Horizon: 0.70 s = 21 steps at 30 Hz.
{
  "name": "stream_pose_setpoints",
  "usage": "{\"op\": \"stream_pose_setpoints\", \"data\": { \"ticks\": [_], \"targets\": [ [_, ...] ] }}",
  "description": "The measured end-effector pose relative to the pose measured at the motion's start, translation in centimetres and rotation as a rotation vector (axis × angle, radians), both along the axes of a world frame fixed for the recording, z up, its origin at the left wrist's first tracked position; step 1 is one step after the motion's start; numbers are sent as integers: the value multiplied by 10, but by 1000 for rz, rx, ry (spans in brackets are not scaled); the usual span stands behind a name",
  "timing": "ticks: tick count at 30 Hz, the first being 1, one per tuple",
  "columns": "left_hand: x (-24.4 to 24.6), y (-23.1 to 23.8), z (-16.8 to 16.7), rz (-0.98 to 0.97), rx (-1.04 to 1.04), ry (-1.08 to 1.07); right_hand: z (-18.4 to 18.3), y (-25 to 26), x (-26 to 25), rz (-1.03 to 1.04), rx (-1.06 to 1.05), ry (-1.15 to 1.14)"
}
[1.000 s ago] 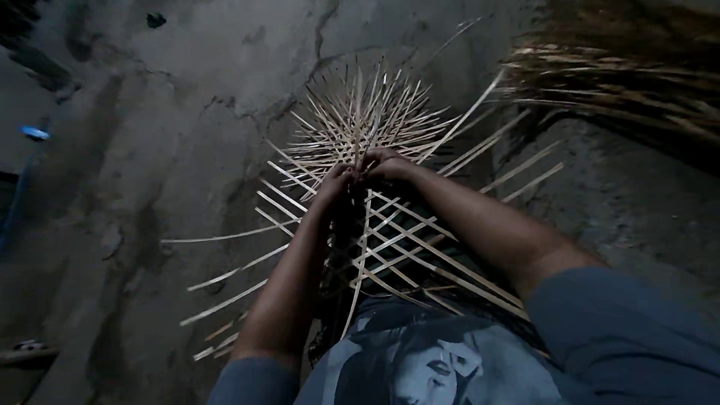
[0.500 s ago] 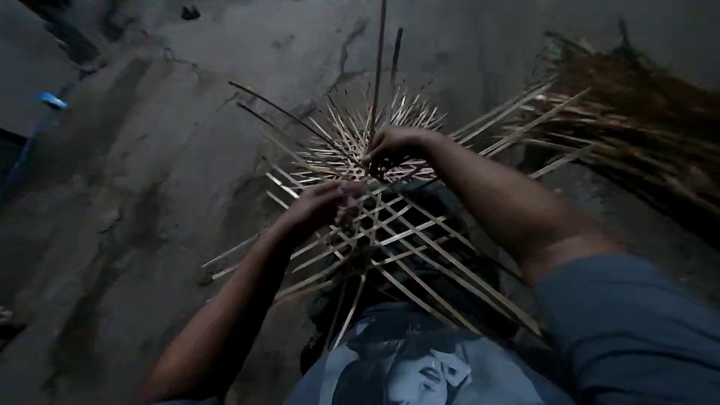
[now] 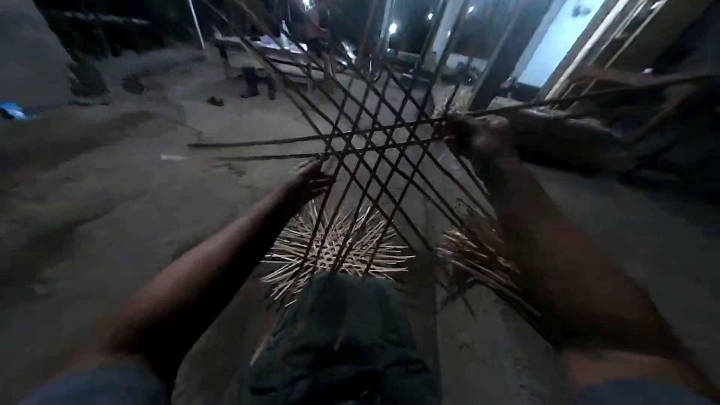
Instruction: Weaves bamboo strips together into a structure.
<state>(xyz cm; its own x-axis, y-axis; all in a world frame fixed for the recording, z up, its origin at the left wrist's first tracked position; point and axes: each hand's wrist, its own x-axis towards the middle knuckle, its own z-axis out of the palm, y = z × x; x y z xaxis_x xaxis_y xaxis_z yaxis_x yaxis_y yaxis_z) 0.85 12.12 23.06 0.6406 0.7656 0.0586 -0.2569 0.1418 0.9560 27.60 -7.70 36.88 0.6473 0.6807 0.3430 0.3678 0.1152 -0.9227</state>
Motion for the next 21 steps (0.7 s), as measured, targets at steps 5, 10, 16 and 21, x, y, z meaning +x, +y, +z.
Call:
{"op": "stream_pose_setpoints", "data": {
  "ticks": [5, 10, 16, 21],
  "targets": [
    [17, 14, 60, -182, 195, -63, 2, -44, 8, -114, 54, 51],
    [13, -17, 65, -176, 81, 101, -35, -69, 19, -114, -143, 134],
    [-89, -85, -134, -390, -207, 477, -242, -140, -66, 2, -490, 495],
    [-151, -110, -131, -499, -230, 1044, -326, -171, -130, -128, -430, 609]
  ]
}}
